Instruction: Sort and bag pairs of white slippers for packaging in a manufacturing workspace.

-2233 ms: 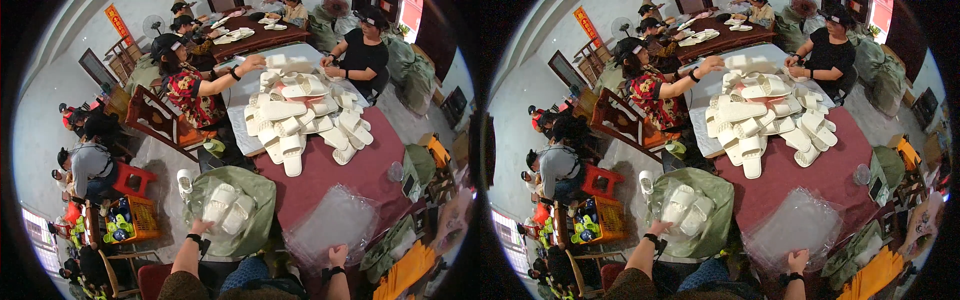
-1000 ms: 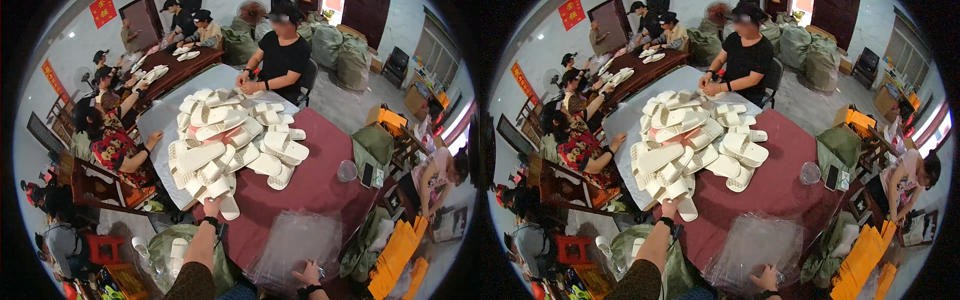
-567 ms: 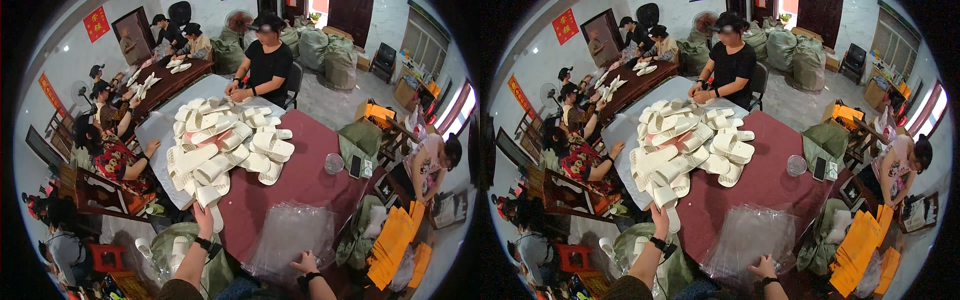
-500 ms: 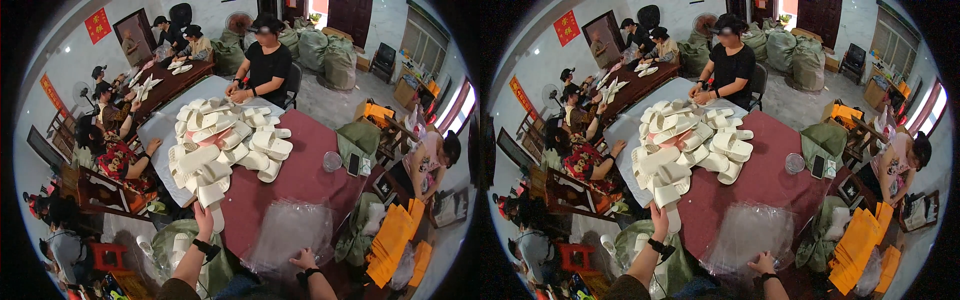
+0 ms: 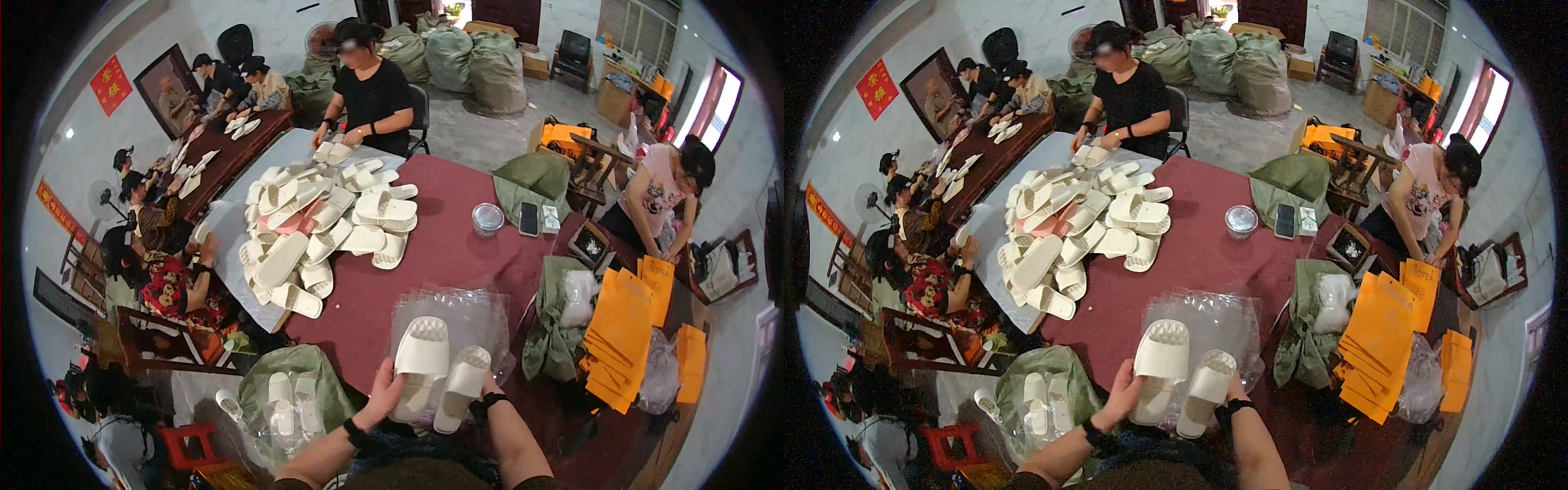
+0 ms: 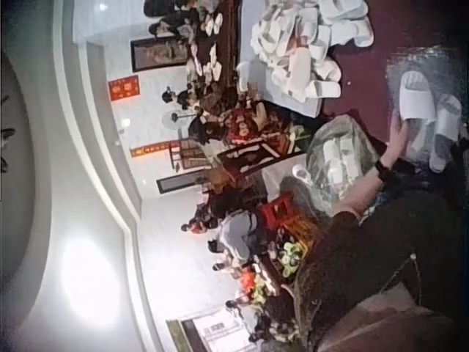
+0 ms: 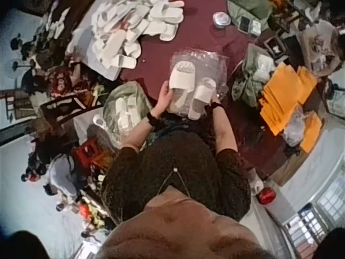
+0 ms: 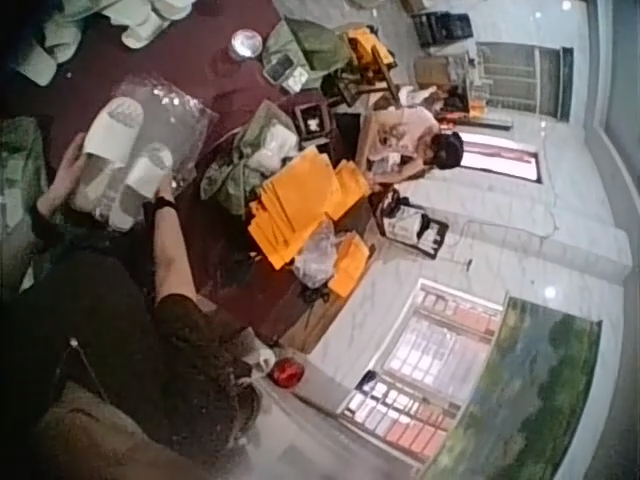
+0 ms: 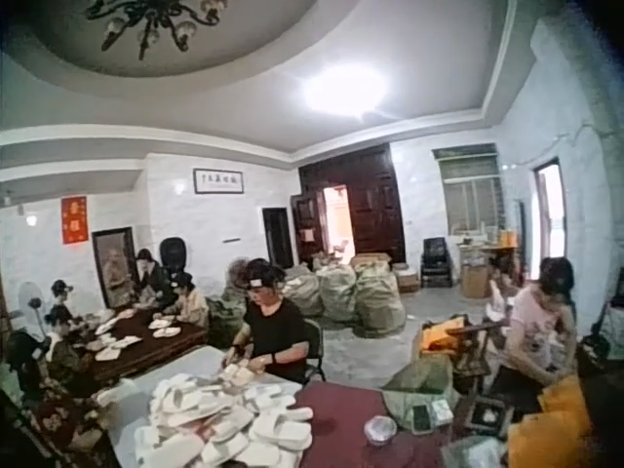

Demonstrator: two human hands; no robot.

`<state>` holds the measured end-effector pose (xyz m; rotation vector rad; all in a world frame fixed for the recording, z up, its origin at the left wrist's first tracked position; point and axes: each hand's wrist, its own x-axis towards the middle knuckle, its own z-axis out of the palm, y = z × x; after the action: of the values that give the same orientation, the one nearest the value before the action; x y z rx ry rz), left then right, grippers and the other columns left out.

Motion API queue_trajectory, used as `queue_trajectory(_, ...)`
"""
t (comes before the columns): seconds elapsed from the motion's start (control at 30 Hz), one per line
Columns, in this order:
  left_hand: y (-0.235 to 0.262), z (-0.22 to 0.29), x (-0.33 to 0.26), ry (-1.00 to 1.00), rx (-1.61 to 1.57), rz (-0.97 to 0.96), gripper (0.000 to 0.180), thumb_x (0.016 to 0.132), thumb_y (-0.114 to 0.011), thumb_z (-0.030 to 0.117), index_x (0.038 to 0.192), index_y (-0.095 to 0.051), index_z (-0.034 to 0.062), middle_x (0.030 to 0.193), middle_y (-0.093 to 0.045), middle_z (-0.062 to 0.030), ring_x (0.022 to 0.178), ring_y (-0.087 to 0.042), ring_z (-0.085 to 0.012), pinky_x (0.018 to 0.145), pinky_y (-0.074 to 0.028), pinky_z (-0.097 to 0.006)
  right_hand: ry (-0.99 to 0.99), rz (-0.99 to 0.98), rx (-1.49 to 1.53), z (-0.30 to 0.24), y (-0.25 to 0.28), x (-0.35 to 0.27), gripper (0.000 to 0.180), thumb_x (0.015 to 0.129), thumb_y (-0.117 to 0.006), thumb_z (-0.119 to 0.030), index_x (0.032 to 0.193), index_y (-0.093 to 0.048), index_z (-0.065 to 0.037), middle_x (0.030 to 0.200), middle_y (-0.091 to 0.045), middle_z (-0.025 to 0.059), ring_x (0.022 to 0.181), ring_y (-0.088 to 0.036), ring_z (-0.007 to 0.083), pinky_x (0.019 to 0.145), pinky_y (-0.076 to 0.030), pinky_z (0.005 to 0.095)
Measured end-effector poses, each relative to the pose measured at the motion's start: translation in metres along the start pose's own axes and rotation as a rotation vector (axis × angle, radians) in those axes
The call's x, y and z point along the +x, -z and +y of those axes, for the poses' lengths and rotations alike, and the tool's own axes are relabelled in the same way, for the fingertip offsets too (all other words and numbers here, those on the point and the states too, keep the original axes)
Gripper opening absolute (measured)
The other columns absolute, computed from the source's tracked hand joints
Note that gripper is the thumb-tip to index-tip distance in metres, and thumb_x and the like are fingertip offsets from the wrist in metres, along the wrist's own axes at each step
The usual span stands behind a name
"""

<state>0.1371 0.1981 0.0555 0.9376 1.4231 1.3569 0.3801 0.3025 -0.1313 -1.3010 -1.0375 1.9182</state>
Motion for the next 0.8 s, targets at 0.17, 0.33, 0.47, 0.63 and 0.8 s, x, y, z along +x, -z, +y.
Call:
queue_trajectory(0.17,-0.009,-0.114,0.045,0.191,-0.085,0.082,0.022,0.091,-0.055,0.014,0.108,-0.052,0.0005,0.098,-0.061,-0.0076,0.090,-0.055,-0.0151,0.079,-0.045,-0.030,0.378,0.033,-0.812,0.022,0.033,0.017,0.028,0.092,-0.055,-0.022,0.112,-0.062,-0.003,0.100,-0.067,0.0049,0.084,-0.064,0.0186,0.071,-0.051,0.0314)
queue_trajectory(0.33,-0.005,-0.189,0.056,0.416,0.376,-0.194,0.044,0.082,-0.064,0.025,0.119,-0.055,0.0012,0.109,-0.064,-0.0204,0.102,-0.062,-0.0316,0.086,-0.047,-0.039,0.125,0.536,-0.359,0.002,0.039,-0.004,0.023,0.090,-0.058,-0.018,0.104,-0.060,0.000,0.087,-0.063,0.0077,0.080,-0.060,0.0179,0.071,-0.049,0.0306)
queue_trajectory(0.47,0.011,-0.195,0.044,0.386,0.716,-0.263,0.058,0.080,-0.066,0.030,0.126,-0.047,0.0008,0.120,-0.056,-0.0262,0.113,-0.053,-0.0401,0.092,-0.043,-0.045,0.405,0.555,-0.689,-0.052,-0.027,-0.060,0.021,0.083,-0.062,-0.014,0.100,-0.060,-0.002,0.092,-0.062,0.0141,0.087,-0.060,0.0293,0.077,-0.048,0.0368)
queue_trajectory(0.63,-0.009,-0.183,0.038,0.241,0.986,-0.310,0.078,0.079,-0.065,0.040,0.140,-0.032,0.0040,0.128,-0.048,-0.0240,0.117,-0.047,-0.0409,0.097,-0.038,-0.049,0.092,0.284,-0.961,-0.018,-0.042,-0.075,0.040,0.076,-0.070,-0.029,0.100,-0.056,0.000,0.099,-0.057,0.0184,0.091,-0.056,0.0346,0.079,-0.047,0.0439)
queue_trajectory(0.8,-0.009,-0.185,0.035,0.235,1.153,-0.366,0.086,0.077,-0.065,0.049,0.142,-0.031,0.0033,0.125,-0.050,-0.0222,0.112,-0.050,-0.0393,0.096,-0.039,-0.047,0.232,0.414,-1.217,-0.006,-0.058,-0.040,0.073,0.066,-0.077,-0.046,0.111,-0.047,0.004,0.106,-0.050,0.0221,0.101,-0.049,0.0398,0.082,-0.044,0.0476)
